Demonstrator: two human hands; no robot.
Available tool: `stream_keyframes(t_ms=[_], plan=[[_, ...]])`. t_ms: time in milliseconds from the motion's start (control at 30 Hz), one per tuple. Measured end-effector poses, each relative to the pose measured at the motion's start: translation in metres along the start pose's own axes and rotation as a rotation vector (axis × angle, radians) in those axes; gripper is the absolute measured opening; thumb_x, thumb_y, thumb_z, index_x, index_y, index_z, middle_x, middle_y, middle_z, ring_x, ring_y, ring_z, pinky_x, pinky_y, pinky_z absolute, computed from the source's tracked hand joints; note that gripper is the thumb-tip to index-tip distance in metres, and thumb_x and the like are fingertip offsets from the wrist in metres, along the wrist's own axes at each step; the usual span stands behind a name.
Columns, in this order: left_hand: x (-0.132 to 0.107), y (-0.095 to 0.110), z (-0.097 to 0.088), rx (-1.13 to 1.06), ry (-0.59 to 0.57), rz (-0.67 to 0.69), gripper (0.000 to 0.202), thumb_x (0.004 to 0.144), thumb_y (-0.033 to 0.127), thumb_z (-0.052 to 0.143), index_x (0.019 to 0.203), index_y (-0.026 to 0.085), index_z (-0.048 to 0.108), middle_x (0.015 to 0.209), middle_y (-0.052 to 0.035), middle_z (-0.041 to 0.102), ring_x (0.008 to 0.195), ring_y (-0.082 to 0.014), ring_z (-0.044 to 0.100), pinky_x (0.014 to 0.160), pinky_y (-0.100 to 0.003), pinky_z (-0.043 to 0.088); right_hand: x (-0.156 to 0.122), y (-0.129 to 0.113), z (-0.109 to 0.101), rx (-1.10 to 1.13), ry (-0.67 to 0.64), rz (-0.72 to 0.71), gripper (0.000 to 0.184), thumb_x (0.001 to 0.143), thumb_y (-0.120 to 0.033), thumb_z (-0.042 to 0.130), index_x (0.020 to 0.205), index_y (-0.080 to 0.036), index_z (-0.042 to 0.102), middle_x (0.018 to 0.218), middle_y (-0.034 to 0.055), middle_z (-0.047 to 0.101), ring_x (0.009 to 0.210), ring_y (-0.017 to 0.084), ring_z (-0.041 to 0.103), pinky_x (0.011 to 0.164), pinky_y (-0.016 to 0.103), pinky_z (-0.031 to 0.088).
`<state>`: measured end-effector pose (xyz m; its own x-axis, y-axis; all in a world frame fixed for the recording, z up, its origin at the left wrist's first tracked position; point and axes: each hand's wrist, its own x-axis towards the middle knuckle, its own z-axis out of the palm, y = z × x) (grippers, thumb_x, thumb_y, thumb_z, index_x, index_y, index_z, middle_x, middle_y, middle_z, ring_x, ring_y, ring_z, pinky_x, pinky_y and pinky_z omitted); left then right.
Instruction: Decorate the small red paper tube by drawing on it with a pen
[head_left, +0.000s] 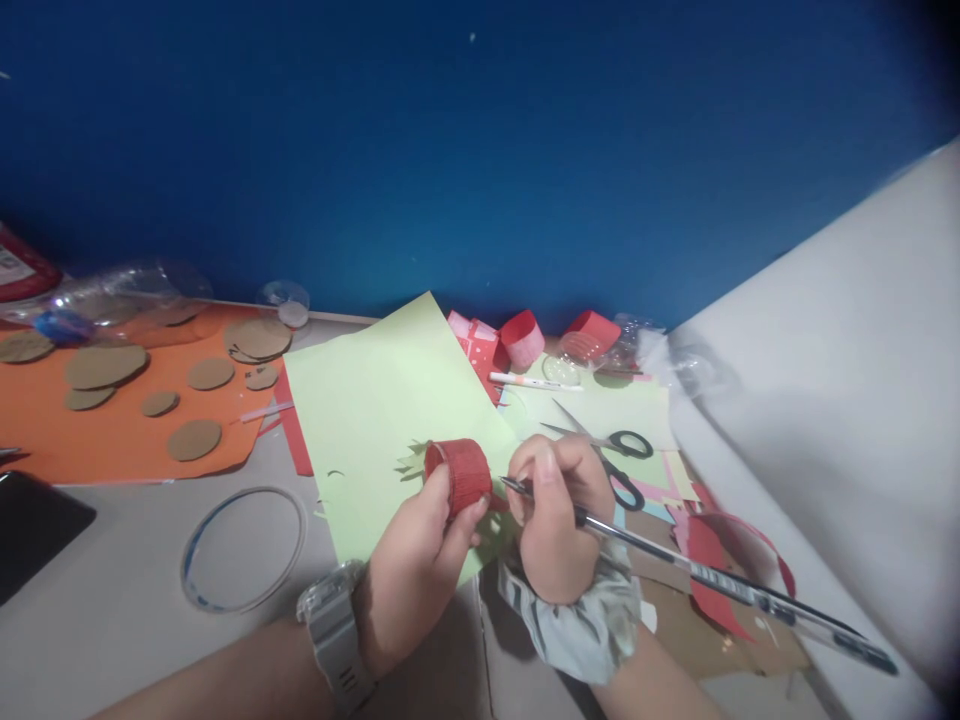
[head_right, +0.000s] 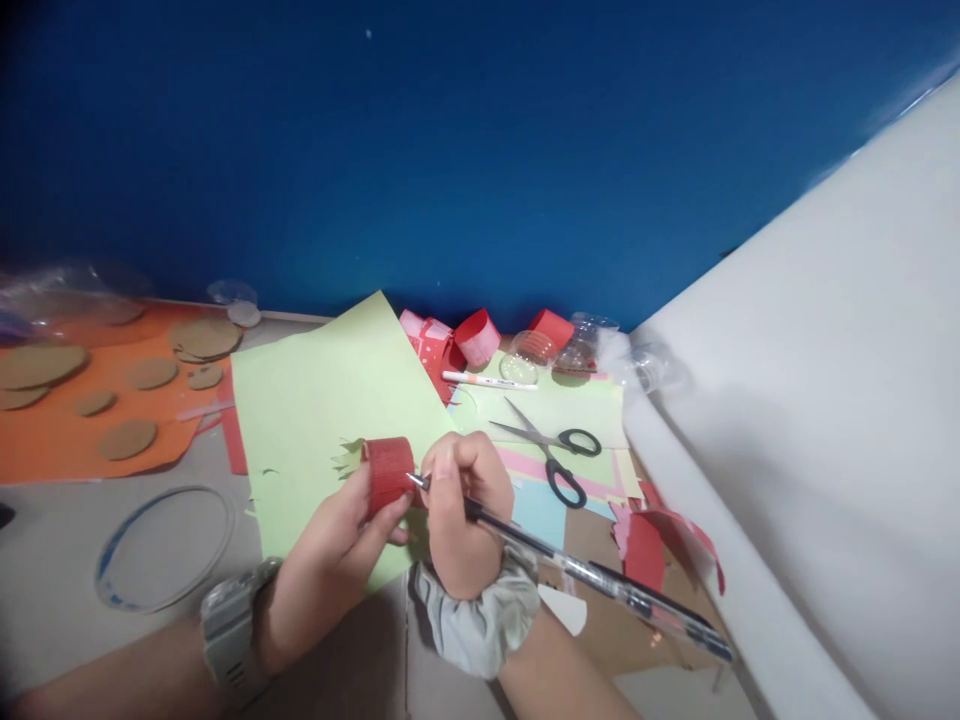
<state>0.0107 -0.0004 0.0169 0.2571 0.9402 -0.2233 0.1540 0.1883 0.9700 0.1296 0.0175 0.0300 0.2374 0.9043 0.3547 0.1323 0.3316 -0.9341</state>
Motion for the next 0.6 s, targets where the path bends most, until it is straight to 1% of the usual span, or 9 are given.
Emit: stream_keyframes(t_ms=[100,167,200,333,467,600], plan=[[0.0005,-0.0007,-0.0015,0.116,0.041,0.018,0.015,0.093,0.027,0.043,0.099,0.019,0.053,0.092,-0.0082,0.070,0.086,-0.0232,0.067,0.082,-0.035,0.050,-0.0022,0.0030,-0.0028,-0.024,-0.148,0.007,0.028,0.096,-0.027,0.048,0.069,-0.022,0.042,0.060,-0.0049,0.047,0.046,0.009,0.038,0.045,0.024,0.031],[0.0011,-0.0012,-0.0016,0.129,0.037,0.027,0.013,0.092,0.025,0.042,0.095,0.020,0.053,0.093,-0.0080,0.070,0.087,-0.0233,0.067,0.085,-0.036,0.049,-0.0017,0.0040,-0.0038,-0.084,-0.252,0.056,0.029,0.096,-0.027,0.048,0.068,-0.021,0.042,0.061,-0.0047,0.045,0.050,0.009,0.040,0.048,0.024,0.033],[0.0015,-0.0014,-0.0014,0.123,0.029,0.029,0.013,0.092,0.024,0.041,0.095,0.020,0.053,0.093,-0.0080,0.070,0.088,-0.0232,0.067,0.085,-0.036,0.048,-0.0007,0.0041,-0.0037,-0.119,-0.280,0.083,0.029,0.095,-0.027,0.048,0.068,-0.021,0.042,0.061,-0.0048,0.044,0.052,0.010,0.040,0.050,0.024,0.034],[0.0017,-0.0020,0.0010,0.099,0.020,0.025,0.018,0.093,0.027,0.040,0.104,0.019,0.052,0.101,-0.0100,0.069,0.095,-0.0241,0.065,0.085,-0.036,0.047,0.0047,0.0023,-0.0012,-0.199,-0.317,0.170,0.029,0.095,-0.025,0.047,0.066,-0.021,0.042,0.058,-0.0060,0.039,0.051,0.010,0.039,0.050,0.024,0.034],[-0.0005,-0.0004,0.0019,0.066,0.016,0.015,0.019,0.092,0.027,0.044,0.108,0.019,0.051,0.091,-0.0055,0.067,0.088,-0.0217,0.065,0.082,-0.034,0.047,0.0069,0.0011,0.0003,-0.242,-0.344,0.193,0.028,0.093,-0.025,0.046,0.066,-0.021,0.042,0.057,-0.0067,0.038,0.051,0.010,0.039,0.051,0.023,0.034],[-0.0034,0.0020,0.0011,0.038,-0.012,0.024,0.023,0.087,0.020,0.046,0.110,0.020,0.049,0.092,-0.0025,0.064,0.091,-0.0203,0.063,0.081,-0.032,0.047,0.0073,0.0014,0.0006,-0.251,-0.355,0.205,0.027,0.092,-0.025,0.046,0.066,-0.022,0.041,0.057,-0.0069,0.038,0.051,0.010,0.039,0.051,0.023,0.034]])
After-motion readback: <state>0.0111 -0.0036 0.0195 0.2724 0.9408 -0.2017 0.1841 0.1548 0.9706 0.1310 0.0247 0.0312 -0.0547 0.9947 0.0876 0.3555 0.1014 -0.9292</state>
